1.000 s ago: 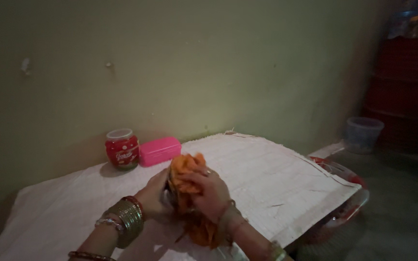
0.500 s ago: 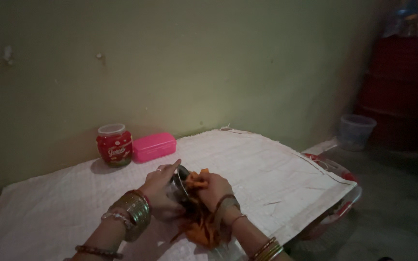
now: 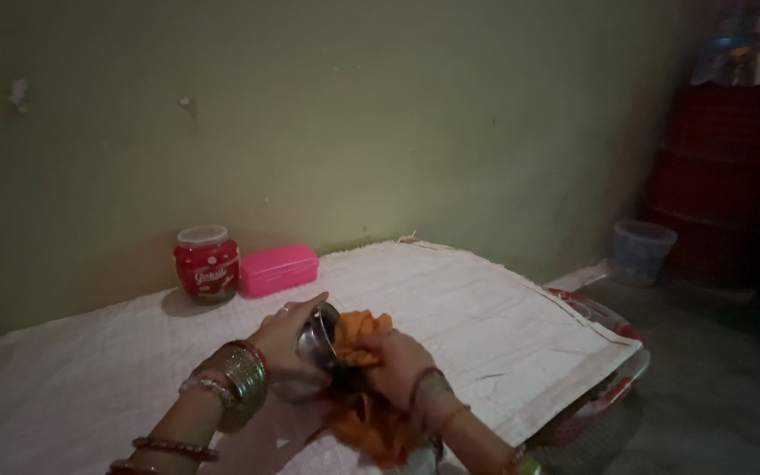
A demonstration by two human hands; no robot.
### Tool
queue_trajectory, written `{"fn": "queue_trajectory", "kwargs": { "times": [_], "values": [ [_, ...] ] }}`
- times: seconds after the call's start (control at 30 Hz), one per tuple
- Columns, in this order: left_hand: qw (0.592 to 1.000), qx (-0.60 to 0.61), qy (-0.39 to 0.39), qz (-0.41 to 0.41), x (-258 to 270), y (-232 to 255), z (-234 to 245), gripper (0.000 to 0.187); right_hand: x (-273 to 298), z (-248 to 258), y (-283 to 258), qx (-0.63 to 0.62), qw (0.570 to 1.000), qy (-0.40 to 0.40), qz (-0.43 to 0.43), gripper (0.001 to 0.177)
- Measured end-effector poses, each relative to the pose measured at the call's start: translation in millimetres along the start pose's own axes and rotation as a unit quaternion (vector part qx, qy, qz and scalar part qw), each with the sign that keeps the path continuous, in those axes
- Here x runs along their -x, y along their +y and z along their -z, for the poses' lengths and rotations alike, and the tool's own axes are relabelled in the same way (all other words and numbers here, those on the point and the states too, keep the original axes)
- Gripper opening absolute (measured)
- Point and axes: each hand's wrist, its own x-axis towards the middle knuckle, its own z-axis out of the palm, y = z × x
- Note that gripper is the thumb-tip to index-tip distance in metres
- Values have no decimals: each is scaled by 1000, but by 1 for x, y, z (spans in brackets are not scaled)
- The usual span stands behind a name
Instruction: The person wipes a table, a plastic sheet, and several containers including a pink lunchbox, a red jar, and metal bowls with a cloth.
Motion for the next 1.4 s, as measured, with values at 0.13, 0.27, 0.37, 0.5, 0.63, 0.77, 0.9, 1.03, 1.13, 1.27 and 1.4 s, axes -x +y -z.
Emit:
{"fn": "queue_trajectory", "kwargs": {
  "times": [0.13,0.27,0.37,0.5,0.63,0.77,0.9,1.03,1.13,1.27,1.4],
  "values": [
    [1000,-1,6,2,1,3,0,139,-13,5,2,136,987,-3,-82,28],
    [1000,14,20,-2,4,-4,-1,141,-23,2,26,215,974,23,-65,34],
    [999,38,27,10,6,-8,-1,146,-15,-7,32,232,961,-83,-125,50],
    [997,21,-6,71,12,-10,6,158,-12,-14,34,249,940,-149,-178,62],
    [995,25,5,99,21,-8,9,161,-15,-17,56,218,966,-104,-92,63],
    [985,49,10,165,28,1,11,160,-5,-15,39,228,972,-9,-55,68],
    [968,168,61,177,28,-1,8,160,8,6,-15,236,968,4,-81,70],
    [945,245,95,195,30,-3,4,160,20,16,-47,204,976,73,35,67],
    [839,486,124,209,33,11,1,142,28,13,-57,168,972,116,120,68],
    [812,524,156,205,34,23,8,109,33,13,-80,111,990,71,52,80],
    [759,583,134,256,20,20,5,99,31,14,-102,29,999,43,9,97]
  ]
}}
